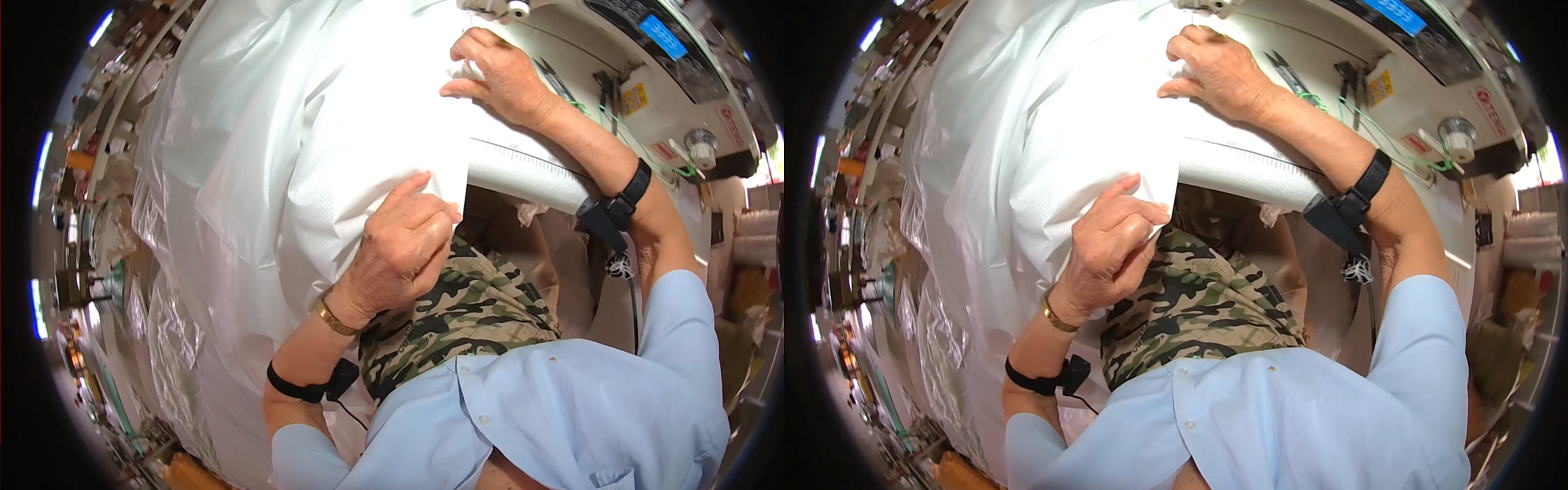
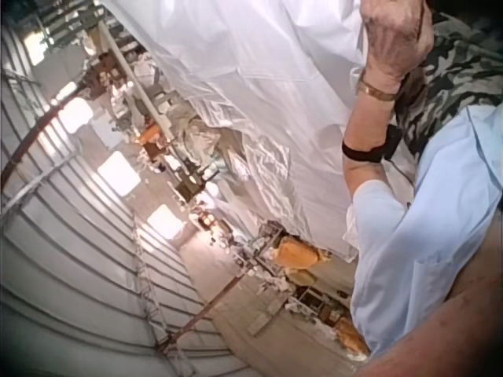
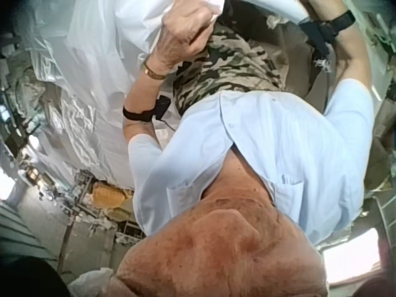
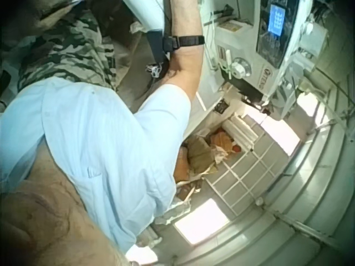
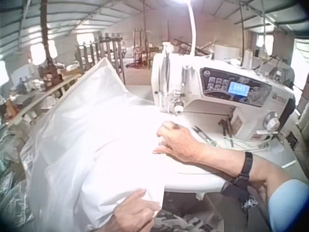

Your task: The recorder is sewing large white plastic sheets together using an industrial sewing machine.

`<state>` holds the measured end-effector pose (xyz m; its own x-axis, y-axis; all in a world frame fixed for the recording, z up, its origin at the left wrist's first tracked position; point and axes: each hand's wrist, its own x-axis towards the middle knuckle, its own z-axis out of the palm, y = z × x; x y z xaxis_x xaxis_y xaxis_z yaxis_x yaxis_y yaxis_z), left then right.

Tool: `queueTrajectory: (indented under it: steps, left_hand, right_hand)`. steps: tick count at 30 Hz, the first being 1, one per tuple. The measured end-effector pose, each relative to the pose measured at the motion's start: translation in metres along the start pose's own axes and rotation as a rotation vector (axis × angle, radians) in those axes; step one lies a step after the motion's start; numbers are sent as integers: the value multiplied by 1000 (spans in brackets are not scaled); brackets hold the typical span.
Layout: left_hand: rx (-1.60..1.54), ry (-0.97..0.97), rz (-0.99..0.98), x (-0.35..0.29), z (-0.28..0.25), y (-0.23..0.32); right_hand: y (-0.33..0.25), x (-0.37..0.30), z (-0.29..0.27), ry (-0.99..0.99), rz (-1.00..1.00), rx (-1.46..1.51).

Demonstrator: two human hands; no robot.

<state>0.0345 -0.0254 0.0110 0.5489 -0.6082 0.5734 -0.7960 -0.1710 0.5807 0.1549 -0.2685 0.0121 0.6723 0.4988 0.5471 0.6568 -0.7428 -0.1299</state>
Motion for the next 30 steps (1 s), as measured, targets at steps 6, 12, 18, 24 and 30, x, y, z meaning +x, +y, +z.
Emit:
queueTrajectory:
  steps: [6, 12, 18, 24, 30]
  left_hand:
    - [38, -22, 61, 1, 6, -2]
    - [43, -63, 87, 4, 2, -10]
    - [156, -69, 108, 22, -4, -23]
    - [322, -148, 107, 46, -5, -35]
    - [461, -168, 164, 73, -1, -47]
  right_hand:
    - [-26, -39, -11, -62, 178, 14]
    - [-31, -37, -15, -147, 244, -40]
    - [-24, -32, -6, -138, 286, -108]
    - [-23, -28, -5, -133, 285, -148]
    - [-21, -27, -2, -107, 241, -130]
